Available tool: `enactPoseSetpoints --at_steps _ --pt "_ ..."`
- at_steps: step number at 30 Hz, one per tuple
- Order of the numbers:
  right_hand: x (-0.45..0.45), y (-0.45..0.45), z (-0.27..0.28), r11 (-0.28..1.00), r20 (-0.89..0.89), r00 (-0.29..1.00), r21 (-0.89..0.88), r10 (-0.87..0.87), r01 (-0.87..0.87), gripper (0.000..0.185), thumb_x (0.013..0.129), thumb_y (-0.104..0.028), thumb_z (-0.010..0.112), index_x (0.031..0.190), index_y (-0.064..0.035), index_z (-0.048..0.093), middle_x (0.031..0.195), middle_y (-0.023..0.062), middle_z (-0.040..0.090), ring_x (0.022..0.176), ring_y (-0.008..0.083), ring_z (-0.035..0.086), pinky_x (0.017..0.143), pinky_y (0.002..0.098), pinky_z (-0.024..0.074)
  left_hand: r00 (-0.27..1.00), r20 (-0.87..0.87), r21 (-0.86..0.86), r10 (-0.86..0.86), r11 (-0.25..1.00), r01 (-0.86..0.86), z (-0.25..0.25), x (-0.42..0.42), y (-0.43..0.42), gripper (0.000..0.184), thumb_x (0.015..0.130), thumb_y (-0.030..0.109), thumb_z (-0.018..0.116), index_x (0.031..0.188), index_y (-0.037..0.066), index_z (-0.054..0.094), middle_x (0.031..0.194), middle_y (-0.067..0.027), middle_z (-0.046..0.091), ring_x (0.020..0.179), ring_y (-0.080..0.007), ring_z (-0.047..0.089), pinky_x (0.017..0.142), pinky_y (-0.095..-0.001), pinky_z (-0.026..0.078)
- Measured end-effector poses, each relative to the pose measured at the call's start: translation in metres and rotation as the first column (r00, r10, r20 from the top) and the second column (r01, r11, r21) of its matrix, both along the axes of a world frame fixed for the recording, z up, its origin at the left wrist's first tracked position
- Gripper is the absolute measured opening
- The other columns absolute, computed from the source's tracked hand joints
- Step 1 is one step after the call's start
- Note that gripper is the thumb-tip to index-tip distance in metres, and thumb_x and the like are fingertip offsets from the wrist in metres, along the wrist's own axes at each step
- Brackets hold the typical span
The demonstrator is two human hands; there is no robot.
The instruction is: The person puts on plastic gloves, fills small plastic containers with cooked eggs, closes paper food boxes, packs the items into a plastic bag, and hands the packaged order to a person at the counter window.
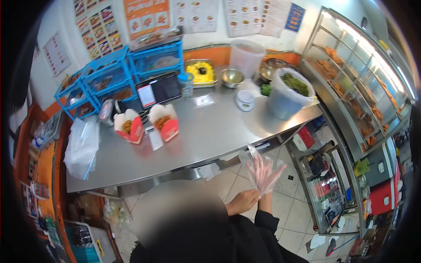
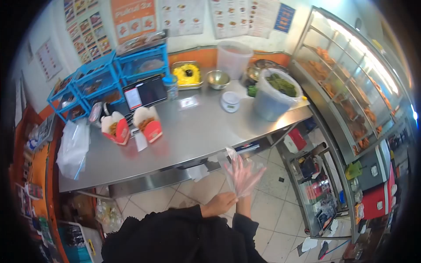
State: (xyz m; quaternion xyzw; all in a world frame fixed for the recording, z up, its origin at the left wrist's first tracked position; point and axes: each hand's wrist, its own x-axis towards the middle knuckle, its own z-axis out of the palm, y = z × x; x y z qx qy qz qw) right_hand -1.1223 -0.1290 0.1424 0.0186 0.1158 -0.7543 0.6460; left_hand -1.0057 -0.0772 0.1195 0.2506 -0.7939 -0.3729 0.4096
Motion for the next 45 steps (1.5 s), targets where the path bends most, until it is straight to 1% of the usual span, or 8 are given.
enactPoseSetpoints --at_steps 3,18,22,25,30,35,38,45 --pt "-0.075 0.042 -0.009 0.99 -0.237 0.964 -0.098 -0.125 0.104 0.094 0.069 -0.069 0.048 0.136 -0.0211 0.002 0.139 0.0124 0.013 0.12 0.0383 0.03 0.094 0.0635 0.0227 0.98 -0.073 -0.096 -0.183 0.98 0.176 -0.017 -0.076 0.024 0.013 0.081 0.014 0.051 0.079 0.001 0.049 0.072 -0.0147 0.05 0.068 -0.0324 0.052 0.06 -0.0393 0.042" --pt "-0.352 0.206 -0.134 0.503 -0.48 0.653 0.417 -0.586 0.757 0.077 0.078 -0.062 0.042 0.138 -0.0265 0.007 0.141 0.0117 0.015 0.126 0.0308 0.023 0.096 0.0464 0.0257 0.534 0.265 -0.284 -0.803 0.465 0.839 -0.068 -0.317 0.103 0.016 0.077 0.02 0.057 0.082 0.006 0.052 0.072 -0.009 0.051 0.067 -0.0257 0.052 0.059 -0.0341 0.043" --pt "-0.414 0.195 -0.124 0.18 -0.742 0.409 0.373 -0.531 0.91 0.081 0.077 -0.06 0.047 0.138 -0.025 0.006 0.141 0.0117 0.017 0.129 0.0286 0.018 0.1 0.0455 0.0183 0.612 0.108 -0.037 -0.783 0.612 0.79 -0.037 -0.391 0.069 0.025 0.079 0.028 0.059 0.082 0.004 0.052 0.079 -0.0101 0.052 0.074 -0.0278 0.052 0.064 -0.0344 0.043" --pt "-0.46 0.187 -0.124 0.063 -0.824 0.291 0.3 -0.487 0.952 0.064 0.089 -0.032 0.045 0.138 -0.0193 0.006 0.141 0.0123 0.016 0.127 0.0293 0.021 0.104 0.0474 0.0083 0.711 0.072 -0.179 -0.7 0.692 0.7 -0.014 -0.465 0.051 0.026 0.075 0.026 0.062 0.086 0.004 0.052 0.081 -0.0108 0.052 0.077 -0.0285 0.052 0.066 -0.0341 0.042" --pt "-0.512 0.214 -0.144 0.197 -0.932 -0.122 -0.197 -0.34 0.96 0.06 0.089 -0.022 0.044 0.138 -0.0222 0.009 0.142 0.0128 0.004 0.129 0.0274 0.017 0.102 0.0413 0.0197 0.452 0.219 -0.211 -0.865 0.41 0.887 -0.015 -0.566 0.049 0.023 0.071 0.02 0.061 0.085 0.005 0.05 0.08 -0.0103 0.051 0.074 -0.0276 0.052 0.063 -0.0361 0.042" --pt "-0.545 0.257 -0.129 -0.244 -0.994 0.073 0.092 -0.085 0.965 0.059 0.089 -0.029 0.042 0.138 -0.0169 0.01 0.142 0.0152 -0.001 0.129 0.0304 0.015 0.103 0.0432 0.0181 0.023 0.28 -0.256 -0.96 -0.052 0.965 -0.024 -0.635 0.088 0.016 0.072 0.013 0.056 0.085 0.005 0.049 0.08 -0.0109 0.051 0.073 -0.0277 0.053 0.062 -0.0367 0.042" --pt "-0.568 0.303 -0.153 -0.449 -0.984 -0.034 -0.11 0.173 0.887 0.062 0.09 -0.036 0.038 0.137 -0.0108 0.009 0.14 0.0198 0.013 0.128 0.0337 0.017 0.104 0.0432 0.0129 -0.149 0.247 -0.194 -0.958 -0.199 0.96 -0.039 -0.675 0.119 0.013 0.075 0.011 0.053 0.085 0.005 0.049 0.08 -0.0122 0.05 0.072 -0.0285 0.053 0.062 -0.0374 0.043" --pt "-0.669 0.415 -0.124 -0.454 -0.977 -0.044 0.057 -0.208 0.889 0.064 0.089 -0.043 0.037 0.136 -0.0082 0.011 0.139 0.0191 0.017 0.127 0.0325 0.021 0.103 0.0447 0.0153 -0.38 0.16 -0.111 -0.911 -0.399 0.91 -0.033 -0.793 0.231 0.011 0.08 0.015 0.052 0.082 0.004 0.051 0.076 -0.0115 0.052 0.073 -0.027 0.054 0.064 -0.0362 0.044"
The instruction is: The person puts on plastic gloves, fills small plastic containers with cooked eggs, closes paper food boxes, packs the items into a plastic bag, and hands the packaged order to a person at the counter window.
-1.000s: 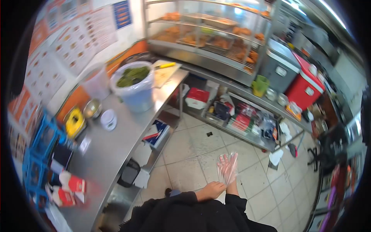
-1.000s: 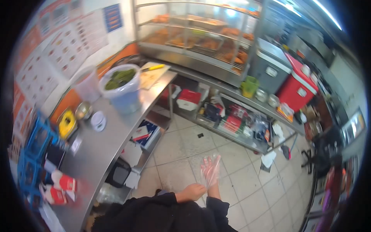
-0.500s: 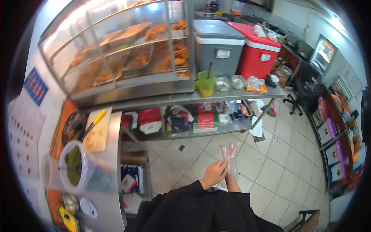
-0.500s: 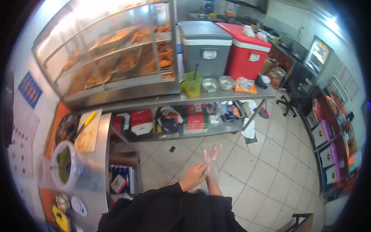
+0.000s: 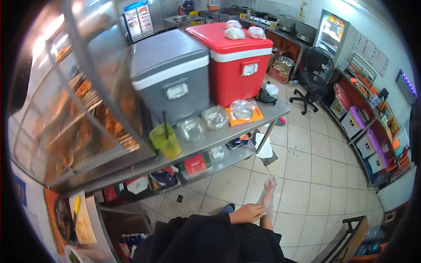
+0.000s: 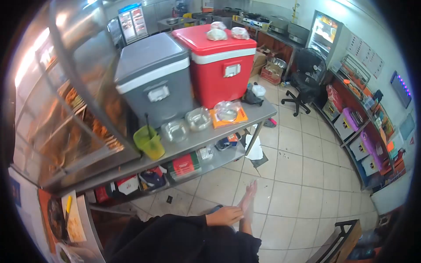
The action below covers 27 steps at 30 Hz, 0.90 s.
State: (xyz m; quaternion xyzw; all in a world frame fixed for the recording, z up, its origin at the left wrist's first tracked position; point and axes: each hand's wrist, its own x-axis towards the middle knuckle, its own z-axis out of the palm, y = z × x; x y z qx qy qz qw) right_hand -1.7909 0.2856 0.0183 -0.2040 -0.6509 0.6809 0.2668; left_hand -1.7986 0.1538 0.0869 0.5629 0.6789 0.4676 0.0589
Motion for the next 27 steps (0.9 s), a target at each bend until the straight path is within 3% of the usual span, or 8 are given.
enactPoseSetpoints --at_steps 4,7,8,10,12,13,16,27 --pt "-0.069 0.066 0.029 0.941 -0.099 0.995 -0.339 -0.021 -0.014 0.065 0.088 -0.046 0.038 0.136 -0.0086 0.014 0.136 0.0172 0.022 0.124 0.0288 0.027 0.101 0.0427 0.0205 0.985 0.102 0.03 -0.141 0.99 0.139 0.015 -0.086 0.058 0.01 0.079 0.012 0.056 0.081 0.003 0.052 0.074 -0.0102 0.051 0.071 -0.027 0.052 0.064 -0.0341 0.043" --pt "-0.114 0.106 0.035 0.909 -0.227 0.973 -0.413 -0.038 -0.061 0.064 0.086 -0.047 0.042 0.133 -0.0084 0.022 0.133 0.0117 0.03 0.12 0.0258 0.033 0.099 0.0407 0.0256 0.93 0.356 0.235 0.093 0.954 -0.185 -0.009 -0.136 0.106 0.021 0.076 0.012 0.062 0.092 0.004 0.051 0.094 -0.0125 0.051 0.095 -0.0262 0.048 0.085 -0.0337 0.038" --pt "-0.128 0.118 0.036 0.917 -0.317 0.948 -0.378 0.002 -0.129 0.06 0.087 -0.044 0.042 0.132 -0.0083 0.024 0.132 0.0097 0.032 0.118 0.0242 0.036 0.098 0.0404 0.0272 0.891 0.361 0.092 0.276 0.94 -0.329 -0.037 -0.156 0.12 0.038 0.074 0.01 0.063 0.107 0.005 0.044 0.108 -0.0136 0.044 0.105 -0.0249 0.042 0.091 -0.0347 0.034" --pt "-0.162 0.149 0.048 0.754 -0.396 0.918 -0.591 0.04 -0.288 0.045 0.09 -0.038 0.036 0.121 -0.0054 0.042 0.121 0.0115 0.047 0.107 0.0245 0.047 0.092 0.0403 0.0368 0.512 0.835 -0.01 0.201 0.936 -0.351 -0.039 -0.198 0.153 0.067 0.077 0.011 0.061 0.129 0.007 0.019 0.125 -0.0088 0.029 0.114 -0.02 0.033 0.092 -0.0351 0.033" --pt "-0.199 0.178 0.054 0.635 -0.421 0.906 -0.712 -0.045 -0.3 0.037 0.089 -0.033 0.041 0.112 -0.0046 0.049 0.111 0.0115 0.054 0.099 0.0228 0.052 0.089 0.0401 0.0399 0.214 0.975 0.003 0.062 0.956 -0.293 -0.028 -0.24 0.196 0.061 0.084 0.017 0.054 0.132 0.009 0.016 0.128 -0.0083 0.027 0.117 -0.0206 0.032 0.096 -0.0355 0.031" --pt "-0.215 0.197 0.05 0.561 -0.461 0.886 -0.746 -0.048 -0.358 0.034 0.089 -0.03 0.044 0.109 -0.0042 0.051 0.108 0.0111 0.056 0.098 0.022 0.053 0.087 0.0395 0.0411 -0.021 1.0 -0.004 -0.001 0.958 -0.286 -0.034 -0.261 0.218 0.057 0.086 0.019 0.051 0.132 0.008 0.019 0.129 -0.008 0.029 0.118 -0.021 0.032 0.097 -0.0357 0.03" --pt "-0.256 0.238 0.084 0.332 -0.487 0.86 -0.845 -0.153 -0.42 0.027 0.087 -0.024 0.048 0.104 -0.0035 0.053 0.101 0.0094 0.058 0.094 0.0206 0.055 0.085 0.0388 0.043 -0.177 0.901 0.39 -0.396 0.918 -0.07 -0.02 -0.311 0.286 0.049 0.087 0.019 0.049 0.13 0.006 0.028 0.128 -0.0069 0.035 0.118 -0.0208 0.035 0.099 -0.0352 0.029" --pt "-0.284 0.455 0.062 0.281 -0.355 0.77 -0.93 -0.53 -0.235 0.027 0.087 -0.024 0.048 0.105 -0.0051 0.052 0.096 0.01 0.058 0.09 0.0246 0.056 0.084 0.0413 0.0432 -0.251 0.965 0.164 -0.072 0.915 0.369 -0.016 -0.331 0.523 0.049 0.088 0.021 0.047 0.131 0.006 0.029 0.129 -0.0057 0.038 0.121 -0.019 0.033 0.1 -0.0332 0.026"
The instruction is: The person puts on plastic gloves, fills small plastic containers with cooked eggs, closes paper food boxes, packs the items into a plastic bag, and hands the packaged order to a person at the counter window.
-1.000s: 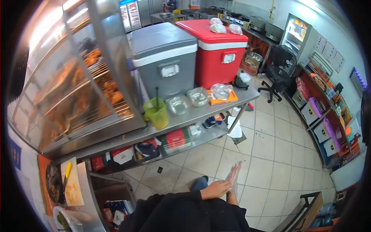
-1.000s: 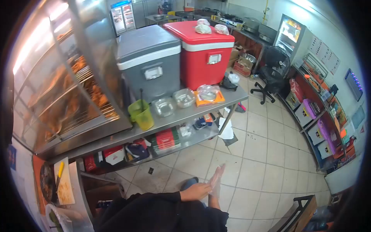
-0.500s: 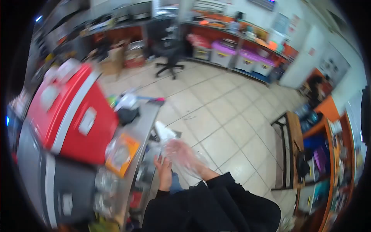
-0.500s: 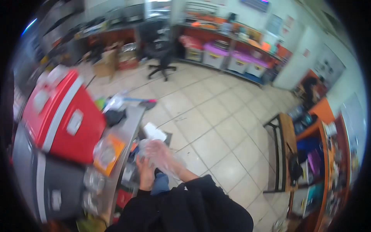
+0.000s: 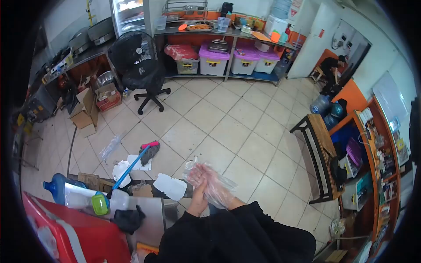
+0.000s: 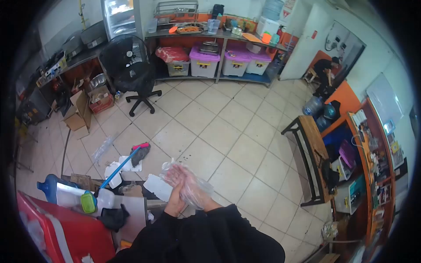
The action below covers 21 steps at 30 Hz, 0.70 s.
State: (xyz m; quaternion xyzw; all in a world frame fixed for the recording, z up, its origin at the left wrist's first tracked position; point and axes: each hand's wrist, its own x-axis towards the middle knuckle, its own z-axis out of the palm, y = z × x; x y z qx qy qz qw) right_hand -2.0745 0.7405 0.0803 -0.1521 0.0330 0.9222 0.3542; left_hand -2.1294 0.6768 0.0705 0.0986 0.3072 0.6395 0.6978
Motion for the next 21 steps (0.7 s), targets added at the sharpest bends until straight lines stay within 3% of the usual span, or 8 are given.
enactPoseSetpoints --at_steps 5,6,7,9,12,14,17,21 --pt "-0.015 0.108 -0.009 0.988 0.283 0.948 0.022 0.142 -0.155 0.029 0.087 -0.028 0.046 0.107 -0.0076 0.051 0.097 0.0101 0.058 0.091 0.0249 0.056 0.085 0.0423 0.0418 0.994 0.072 -0.194 -0.088 0.976 0.1 -0.017 -0.018 0.083 0.043 0.092 0.026 0.037 0.13 0.006 0.03 0.131 -0.0098 0.035 0.121 -0.0222 0.035 0.098 -0.0353 0.03" --pt "-0.017 0.126 -0.008 0.97 0.266 0.954 0.158 0.14 -0.186 0.029 0.088 -0.029 0.045 0.107 -0.0082 0.052 0.099 0.0092 0.057 0.092 0.0234 0.055 0.085 0.0414 0.0416 0.998 0.044 -0.122 -0.051 0.991 0.056 -0.027 -0.023 0.094 0.041 0.092 0.028 0.038 0.127 0.008 0.034 0.125 -0.0102 0.042 0.116 -0.022 0.041 0.094 -0.0348 0.035" --pt "-0.017 0.147 -0.009 0.929 0.234 0.957 0.287 0.169 -0.234 0.029 0.088 -0.03 0.044 0.106 -0.0088 0.052 0.1 0.0083 0.056 0.093 0.0219 0.054 0.085 0.0406 0.0414 0.996 -0.08 -0.162 -0.026 0.987 0.012 -0.029 -0.032 0.103 0.039 0.092 0.027 0.039 0.126 0.008 0.036 0.121 -0.0095 0.044 0.112 -0.0205 0.043 0.092 -0.0333 0.036" --pt "-0.032 0.197 -0.029 0.922 0.156 0.946 0.227 0.284 -0.314 0.027 0.087 -0.03 0.045 0.105 -0.0102 0.053 0.099 0.0076 0.056 0.091 0.0226 0.054 0.087 0.043 0.0385 0.95 -0.311 -0.277 0.029 0.953 -0.12 -0.026 -0.057 0.114 0.035 0.091 0.025 0.042 0.122 0.007 0.04 0.114 -0.0082 0.049 0.105 -0.0174 0.048 0.088 -0.0305 0.038" --pt "-0.076 0.242 -0.025 0.896 0.289 0.856 -0.01 0.427 -0.444 0.026 0.086 -0.031 0.048 0.102 -0.0131 0.054 0.102 0.0049 0.054 0.096 0.0213 0.051 0.091 0.0431 0.0344 0.6 -0.694 -0.065 0.398 0.795 -0.603 -0.058 -0.092 0.101 0.032 0.09 0.024 0.047 0.114 0.004 0.045 0.102 -0.0049 0.053 0.091 -0.0155 0.052 0.081 -0.0284 0.042" --pt "-0.114 0.253 -0.021 0.828 0.362 0.764 -0.038 0.533 -0.56 0.026 0.085 -0.033 0.048 0.103 -0.0149 0.053 0.104 0.003 0.053 0.099 0.02 0.048 0.092 0.0426 0.0334 0.287 -0.877 -0.043 0.384 0.534 -0.845 -0.053 -0.12 0.081 0.028 0.086 0.018 0.051 0.108 0.001 0.049 0.098 -0.0082 0.052 0.088 -0.017 0.052 0.076 -0.0282 0.042" --pt "-0.168 0.262 -0.036 0.702 0.377 0.639 -0.044 0.671 -0.711 0.028 0.085 -0.035 0.049 0.105 -0.0159 0.052 0.107 0.0016 0.051 0.101 0.0191 0.045 0.092 0.0426 0.0336 -0.073 -0.994 0.087 0.087 0.174 -0.981 -0.052 -0.154 0.043 0.032 0.081 0.015 0.055 0.107 -0.001 0.048 0.1 -0.0135 0.05 0.094 -0.0241 0.049 0.081 -0.0337 0.039" --pt "-0.225 0.271 -0.053 0.595 0.405 0.537 -0.021 0.74 -0.804 0.03 0.085 -0.035 0.048 0.108 -0.016 0.05 0.107 0.0015 0.05 0.101 0.0191 0.045 0.091 0.0429 0.0338 -0.221 -0.867 0.295 -0.447 -0.101 -0.95 -0.028 -0.194 0.013 0.047 0.073 0.017 0.062 0.112 -0.001 0.043 0.108 -0.0183 0.045 0.103 -0.0344 0.041 0.089 -0.0419 0.031"
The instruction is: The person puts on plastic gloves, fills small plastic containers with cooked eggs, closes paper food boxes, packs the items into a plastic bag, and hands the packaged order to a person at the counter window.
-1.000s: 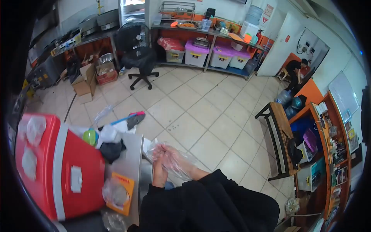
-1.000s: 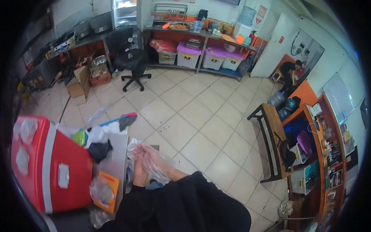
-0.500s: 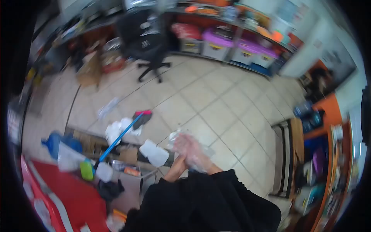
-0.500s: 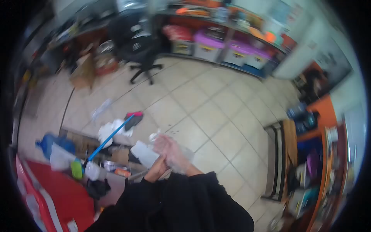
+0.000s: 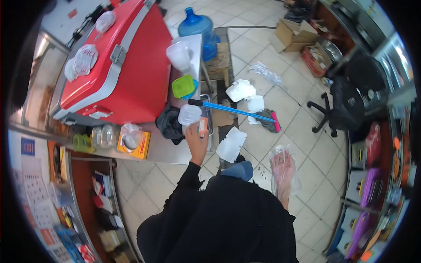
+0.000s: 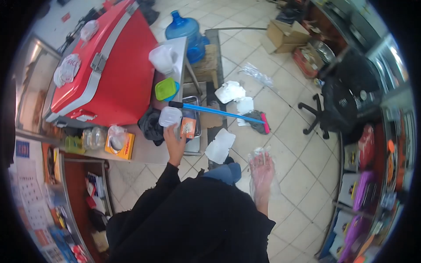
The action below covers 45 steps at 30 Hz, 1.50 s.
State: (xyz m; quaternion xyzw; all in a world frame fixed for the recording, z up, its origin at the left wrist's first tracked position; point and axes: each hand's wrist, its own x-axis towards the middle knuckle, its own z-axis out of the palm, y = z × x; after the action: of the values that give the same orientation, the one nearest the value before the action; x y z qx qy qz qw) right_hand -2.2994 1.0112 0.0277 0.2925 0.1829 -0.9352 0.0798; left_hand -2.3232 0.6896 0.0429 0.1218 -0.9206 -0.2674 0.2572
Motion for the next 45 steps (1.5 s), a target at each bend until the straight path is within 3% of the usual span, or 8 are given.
enactPoseSetpoints --at_steps 2,12,23,29,32,35,43,45 --pt "-0.02 0.004 -0.003 0.997 0.031 0.997 0.03 0.073 -0.074 0.029 0.085 -0.035 0.048 0.107 -0.0164 0.051 0.106 0.0016 0.051 0.099 0.0185 0.047 0.09 0.0423 0.0353 0.974 -0.043 -0.147 0.223 0.963 -0.227 0.0 -0.023 -0.015 0.066 0.066 0.023 0.068 0.118 -0.002 0.037 0.113 -0.0204 0.04 0.105 -0.0369 0.037 0.091 -0.0436 0.028" --pt "-0.19 0.016 -0.026 0.907 0.006 0.909 0.077 0.416 -0.415 0.035 0.086 -0.036 0.048 0.113 -0.0149 0.048 0.106 0.0024 0.051 0.095 0.0172 0.05 0.086 0.041 0.0401 0.865 0.425 -0.121 0.267 0.964 -0.238 0.008 -0.067 -0.069 0.097 0.05 0.037 0.078 0.124 -0.002 0.03 0.111 -0.02 0.039 0.105 -0.0364 0.038 0.089 -0.0427 0.034" --pt "-0.371 -0.069 -0.003 0.612 -0.177 0.587 0.269 0.79 -0.744 0.052 0.089 -0.039 0.042 0.129 -0.0077 0.032 0.123 0.0087 0.04 0.113 0.0223 0.039 0.097 0.0375 0.0323 0.791 0.475 -0.173 0.385 0.922 -0.345 0.023 -0.086 -0.056 0.099 0.041 0.029 0.083 0.12 -0.001 0.031 0.112 -0.0194 0.035 0.104 -0.0366 0.037 0.089 -0.0413 0.034" --pt "-0.445 -0.136 -0.015 0.412 -0.416 0.179 0.579 0.892 -0.703 0.057 0.087 -0.042 0.044 0.13 -0.0057 0.03 0.129 0.0124 0.036 0.117 0.0243 0.037 0.097 0.0355 0.0296 0.727 0.547 -0.143 0.415 0.902 -0.407 0.031 -0.09 -0.052 0.1 0.039 0.026 0.083 0.12 0.001 0.032 0.114 -0.0175 0.035 0.105 -0.0359 0.037 0.09 -0.041 0.034" --pt "-0.474 -0.196 -0.023 0.198 -0.241 0.054 0.625 0.969 -0.755 0.053 0.086 -0.038 0.048 0.126 -0.005 0.035 0.125 0.0115 0.04 0.113 0.0214 0.041 0.095 0.0314 0.0331 0.737 0.547 -0.135 0.397 0.911 -0.39 0.028 -0.087 -0.055 0.104 0.039 0.025 0.084 0.123 0.001 0.029 0.115 -0.0182 0.034 0.106 -0.0357 0.036 0.091 -0.0412 0.033" --pt "-0.471 -0.251 0.008 0.321 -0.468 0.01 0.59 0.884 -0.74 0.047 0.085 -0.032 0.052 0.122 -0.005 0.039 0.121 0.0098 0.042 0.108 0.0186 0.045 0.09 0.0268 0.0373 0.698 0.564 -0.142 0.441 0.885 -0.444 0.026 -0.086 -0.052 0.111 0.04 0.032 0.083 0.128 -0.001 0.024 0.118 -0.0188 0.033 0.108 -0.0362 0.035 0.093 -0.0416 0.032" --pt "-0.432 -0.33 0.026 0.059 -0.246 -0.327 0.87 0.913 -0.49 0.042 0.083 -0.012 0.054 0.121 -0.0033 0.038 0.115 0.0091 0.043 0.105 0.0158 0.044 0.095 0.0277 0.0345 0.621 0.575 -0.238 0.532 0.835 -0.495 0.021 -0.087 -0.043 0.096 0.046 0.03 0.076 0.124 -0.003 0.031 0.112 -0.0167 0.04 0.105 -0.0341 0.04 0.089 -0.0416 0.036" --pt "-0.426 -0.326 0.008 0.035 -0.344 -0.082 0.321 0.935 -0.946 0.049 0.079 -0.005 0.059 0.123 -0.0048 0.037 0.115 0.0091 0.041 0.099 0.0128 0.045 0.088 0.0229 0.0386 0.653 0.494 -0.305 0.575 0.817 -0.489 0.017 -0.087 -0.04 0.09 0.046 0.03 0.072 0.121 -0.002 0.034 0.107 -0.0157 0.043 0.099 -0.0324 0.043 0.083 -0.0403 0.038"
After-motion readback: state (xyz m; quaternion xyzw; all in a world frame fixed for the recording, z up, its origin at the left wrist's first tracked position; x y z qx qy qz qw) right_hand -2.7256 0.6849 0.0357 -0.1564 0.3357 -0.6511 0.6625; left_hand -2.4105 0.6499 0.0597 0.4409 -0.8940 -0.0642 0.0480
